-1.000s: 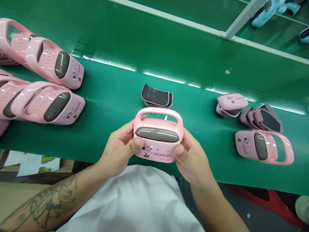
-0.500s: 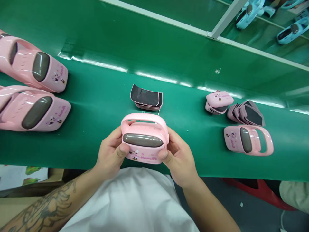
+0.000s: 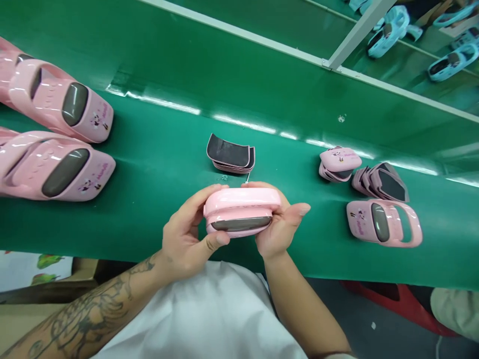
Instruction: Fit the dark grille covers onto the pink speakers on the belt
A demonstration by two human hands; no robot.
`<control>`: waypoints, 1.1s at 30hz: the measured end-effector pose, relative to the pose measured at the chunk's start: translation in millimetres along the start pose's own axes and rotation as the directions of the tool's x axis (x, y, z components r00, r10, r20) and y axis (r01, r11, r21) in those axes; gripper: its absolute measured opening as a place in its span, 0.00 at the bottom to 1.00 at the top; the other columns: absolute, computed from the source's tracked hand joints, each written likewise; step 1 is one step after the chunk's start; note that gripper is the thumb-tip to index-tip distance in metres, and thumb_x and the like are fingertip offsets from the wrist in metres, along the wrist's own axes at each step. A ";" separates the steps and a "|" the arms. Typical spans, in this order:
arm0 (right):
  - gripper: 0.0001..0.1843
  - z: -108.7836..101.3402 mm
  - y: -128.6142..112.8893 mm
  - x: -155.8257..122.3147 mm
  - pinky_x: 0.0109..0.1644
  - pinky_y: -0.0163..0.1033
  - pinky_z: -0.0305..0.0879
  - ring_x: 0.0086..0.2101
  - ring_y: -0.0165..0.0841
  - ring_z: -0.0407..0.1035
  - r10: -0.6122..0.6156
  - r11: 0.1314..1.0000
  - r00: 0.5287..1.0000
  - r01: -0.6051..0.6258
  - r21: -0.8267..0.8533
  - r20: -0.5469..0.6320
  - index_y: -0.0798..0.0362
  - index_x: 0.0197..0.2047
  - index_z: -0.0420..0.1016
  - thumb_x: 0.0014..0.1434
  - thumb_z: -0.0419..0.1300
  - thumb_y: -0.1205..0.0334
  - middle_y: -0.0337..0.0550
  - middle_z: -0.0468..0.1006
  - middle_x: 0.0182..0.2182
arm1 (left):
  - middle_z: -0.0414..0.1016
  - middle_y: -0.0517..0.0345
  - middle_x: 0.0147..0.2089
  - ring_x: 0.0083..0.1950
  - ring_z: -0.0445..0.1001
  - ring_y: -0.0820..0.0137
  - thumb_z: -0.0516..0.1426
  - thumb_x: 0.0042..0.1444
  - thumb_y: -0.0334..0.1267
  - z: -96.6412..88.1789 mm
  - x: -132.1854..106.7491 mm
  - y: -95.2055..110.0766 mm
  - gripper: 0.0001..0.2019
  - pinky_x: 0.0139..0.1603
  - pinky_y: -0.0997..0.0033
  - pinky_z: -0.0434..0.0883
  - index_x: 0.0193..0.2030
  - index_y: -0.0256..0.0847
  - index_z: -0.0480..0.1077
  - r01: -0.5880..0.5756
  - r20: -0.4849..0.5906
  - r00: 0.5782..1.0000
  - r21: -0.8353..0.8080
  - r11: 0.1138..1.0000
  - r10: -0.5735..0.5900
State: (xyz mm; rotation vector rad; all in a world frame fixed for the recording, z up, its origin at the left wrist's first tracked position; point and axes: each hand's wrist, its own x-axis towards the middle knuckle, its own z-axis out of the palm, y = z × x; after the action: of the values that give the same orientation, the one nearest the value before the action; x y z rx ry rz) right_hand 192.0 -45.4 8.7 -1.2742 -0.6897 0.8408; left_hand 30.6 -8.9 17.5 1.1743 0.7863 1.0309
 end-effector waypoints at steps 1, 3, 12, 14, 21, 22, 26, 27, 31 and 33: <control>0.46 1.7 1.5 0.1 0.51 0.53 0.76 0.46 0.49 0.81 -0.018 1.000 1.000 0.018 -0.008 -0.006 0.49 0.45 0.85 0.68 0.40 0.20 0.51 0.87 0.43 | 0.82 0.43 0.64 0.64 0.79 0.47 0.69 0.61 0.58 2.9 3.4 0.4 0.32 0.66 0.53 0.76 0.67 0.43 0.79 0.010 -0.022 1.000 -0.022 1.000 -0.011; 0.44 6.8 3.2 0.1 0.51 0.53 0.76 0.46 0.48 0.80 -0.055 0.998 0.998 0.053 -0.045 -0.039 0.47 0.45 0.84 0.70 0.39 0.23 0.50 0.86 0.42 | 0.85 0.44 0.57 0.59 0.81 0.48 0.57 0.65 0.71 10.8 13.6 0.7 0.37 0.62 0.52 0.77 0.63 0.42 0.81 0.018 -0.116 0.993 -0.061 0.998 -0.025; 0.42 21.1 -20.5 0.8 0.62 0.62 0.72 0.55 0.55 0.77 -0.258 0.959 0.966 0.253 -0.130 -0.021 0.43 0.50 0.83 0.66 0.45 0.18 0.52 0.83 0.51 | 0.83 0.45 0.39 0.43 0.80 0.55 0.47 0.69 0.73 28.3 49.3 17.1 0.39 0.45 0.55 0.73 0.40 0.39 0.84 -0.159 -0.194 0.969 -0.026 0.987 0.151; 0.41 22.8 -28.8 1.4 0.61 0.63 0.73 0.53 0.56 0.78 -0.358 0.924 0.933 0.350 -0.154 -0.028 0.44 0.49 0.83 0.66 0.46 0.19 0.52 0.83 0.49 | 0.82 0.44 0.39 0.43 0.79 0.55 0.45 0.71 0.72 29.7 48.7 26.2 0.40 0.46 0.54 0.73 0.38 0.39 0.84 -0.219 -0.193 0.957 0.018 0.976 0.218; 0.35 34.5 -36.6 36.2 0.50 0.53 0.75 0.43 0.46 0.80 -0.546 0.833 0.823 0.515 -0.200 -0.155 0.50 0.41 0.85 0.73 0.47 0.32 0.50 0.84 0.39 | 0.84 0.44 0.37 0.41 0.81 0.56 0.43 0.69 0.75 40.7 73.4 30.0 0.43 0.45 0.54 0.74 0.35 0.39 0.85 -0.443 -0.248 0.849 0.151 0.884 0.467; 0.37 35.9 -34.5 41.7 0.49 0.52 0.75 0.43 0.46 0.80 -0.496 0.864 0.850 0.461 -0.204 -0.177 0.51 0.40 0.85 0.73 0.46 0.32 0.50 0.85 0.39 | 0.84 0.45 0.36 0.40 0.81 0.57 0.44 0.69 0.75 41.3 78.7 27.3 0.43 0.45 0.55 0.74 0.34 0.39 0.84 -0.423 -0.276 0.850 0.148 0.894 0.448; 0.48 37.8 -28.8 45.8 0.48 0.52 0.76 0.43 0.46 0.82 -0.251 0.967 0.959 0.242 -0.077 -0.131 0.52 0.42 0.85 0.73 0.32 0.27 0.51 0.86 0.39 | 0.82 0.48 0.31 0.37 0.82 0.58 0.43 0.70 0.74 37.7 86.9 22.1 0.43 0.39 0.59 0.75 0.32 0.40 0.82 -0.209 -0.318 0.928 -0.010 0.978 0.195; 0.51 37.0 -29.0 42.2 0.49 0.53 0.77 0.44 0.47 0.82 -0.218 0.976 0.970 0.216 -0.024 -0.108 0.51 0.43 0.86 0.72 0.30 0.25 0.51 0.87 0.41 | 0.82 0.48 0.31 0.37 0.82 0.58 0.43 0.69 0.74 35.8 85.5 22.8 0.43 0.38 0.59 0.76 0.31 0.40 0.82 -0.165 -0.312 0.939 -0.050 0.985 0.142; 0.51 31.0 -33.5 20.2 0.55 0.56 0.76 0.51 0.50 0.81 -0.109 0.986 0.993 0.113 0.121 -0.036 0.48 0.49 0.87 0.72 0.31 0.24 0.51 0.87 0.49 | 0.84 0.47 0.32 0.39 0.82 0.57 0.45 0.68 0.75 32.0 75.0 29.6 0.43 0.38 0.60 0.76 0.31 0.39 0.84 -0.096 -0.323 0.944 -0.069 0.993 0.069; 0.49 28.9 -33.7 11.4 0.58 0.59 0.75 0.53 0.51 0.80 -0.099 0.985 0.994 0.103 0.139 -0.040 0.47 0.52 0.87 0.72 0.34 0.24 0.50 0.87 0.51 | 0.84 0.46 0.33 0.39 0.83 0.56 0.44 0.68 0.75 33.4 70.8 32.2 0.44 0.39 0.59 0.76 0.32 0.39 0.85 -0.086 -0.330 0.942 -0.067 0.994 0.059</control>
State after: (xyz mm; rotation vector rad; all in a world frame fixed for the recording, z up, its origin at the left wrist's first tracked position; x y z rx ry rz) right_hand 179.2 -23.3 46.8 -1.1144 -0.6517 0.7705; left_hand 78.7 47.6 58.2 0.9802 0.9569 1.3289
